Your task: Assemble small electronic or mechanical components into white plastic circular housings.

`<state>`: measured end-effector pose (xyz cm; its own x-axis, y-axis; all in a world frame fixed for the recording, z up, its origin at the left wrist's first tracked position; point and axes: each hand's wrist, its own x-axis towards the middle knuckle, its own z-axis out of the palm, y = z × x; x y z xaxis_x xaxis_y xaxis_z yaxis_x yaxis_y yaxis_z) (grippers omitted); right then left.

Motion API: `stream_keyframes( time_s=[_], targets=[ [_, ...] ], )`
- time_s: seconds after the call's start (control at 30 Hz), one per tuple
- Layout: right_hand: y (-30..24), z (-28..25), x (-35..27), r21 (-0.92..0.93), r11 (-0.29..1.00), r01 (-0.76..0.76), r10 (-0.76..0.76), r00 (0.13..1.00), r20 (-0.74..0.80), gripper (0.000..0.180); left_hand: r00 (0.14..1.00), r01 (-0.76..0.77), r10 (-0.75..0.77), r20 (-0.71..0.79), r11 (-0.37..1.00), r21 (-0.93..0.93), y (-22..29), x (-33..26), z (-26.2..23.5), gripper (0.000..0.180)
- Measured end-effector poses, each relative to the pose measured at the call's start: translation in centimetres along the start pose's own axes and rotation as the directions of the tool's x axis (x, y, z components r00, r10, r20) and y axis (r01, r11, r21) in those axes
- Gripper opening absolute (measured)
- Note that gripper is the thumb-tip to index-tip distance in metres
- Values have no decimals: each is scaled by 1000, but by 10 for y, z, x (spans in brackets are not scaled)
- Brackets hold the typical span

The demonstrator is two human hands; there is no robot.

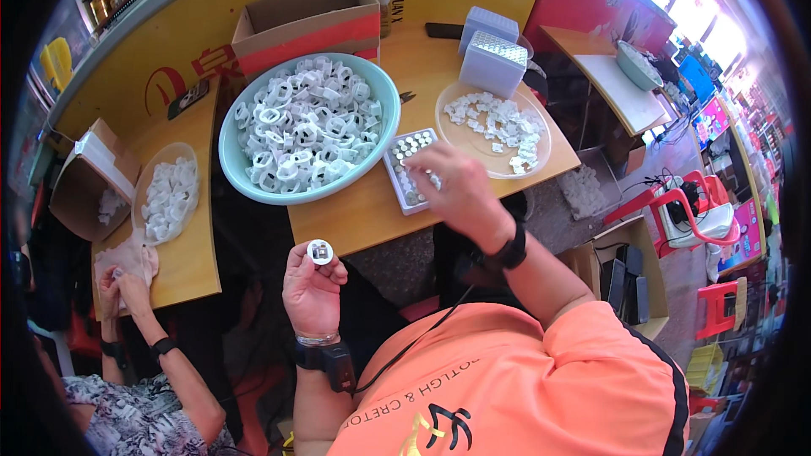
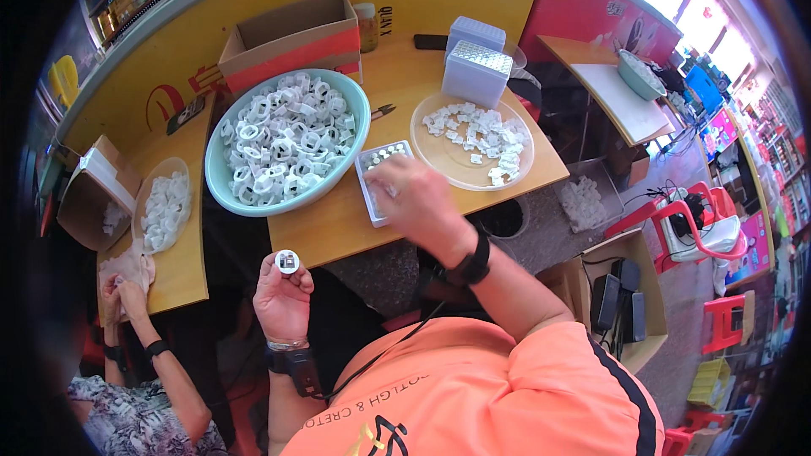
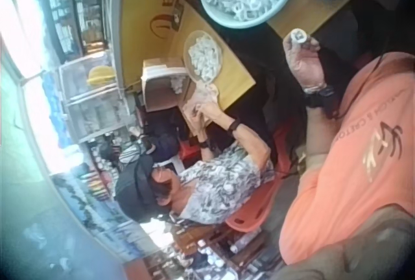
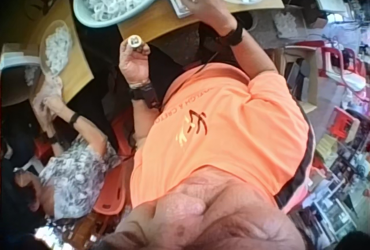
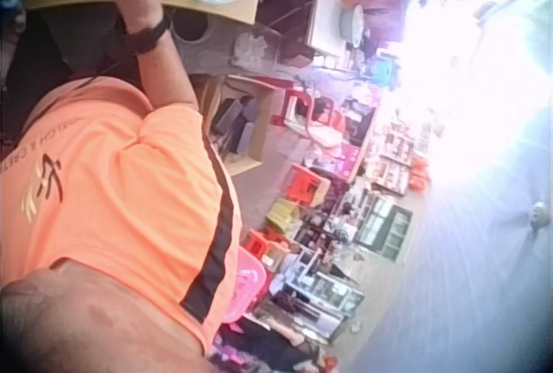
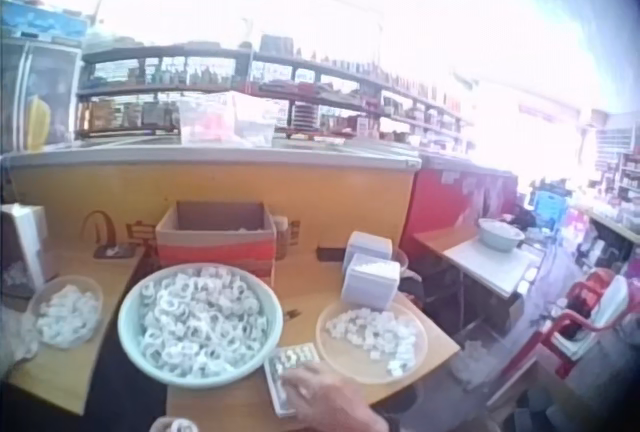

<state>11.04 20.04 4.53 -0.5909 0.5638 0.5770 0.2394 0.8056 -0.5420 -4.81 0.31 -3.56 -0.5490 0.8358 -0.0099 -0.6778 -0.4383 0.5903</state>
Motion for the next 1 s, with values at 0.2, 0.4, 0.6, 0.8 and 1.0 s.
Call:
stream_keyframes(
  time_s=[0.2, 0.4, 0.6, 0.8, 1.0],
  targets=[
    [44, -21, 20, -279, 959, -46, 90, 985, 146, 13, 1000, 25, -24, 15, 999, -23, -1, -1, 5, 20],
    [52, -7, 11, -385, 920, 71, 35, 965, 260, 12, 999, 48, -49, 17, 999, 6, 0, -2, 9, 22],
    [55, -1, 9, -367, 925, 102, -17, 974, 227, 12, 998, 46, -44, 42, 997, -54, -3, -3, 11, 21],
    [24, -2, -1, -126, 991, 51, -44, 997, 57, 6, 996, 61, -56, 67, 995, -74, -5, -5, 16, 22],
    [-37, 15, -21, 263, 955, 135, -156, 986, 60, 13, 993, 85, -82, 89, 996, -34, -9, -7, 21, 22]
  ],
)
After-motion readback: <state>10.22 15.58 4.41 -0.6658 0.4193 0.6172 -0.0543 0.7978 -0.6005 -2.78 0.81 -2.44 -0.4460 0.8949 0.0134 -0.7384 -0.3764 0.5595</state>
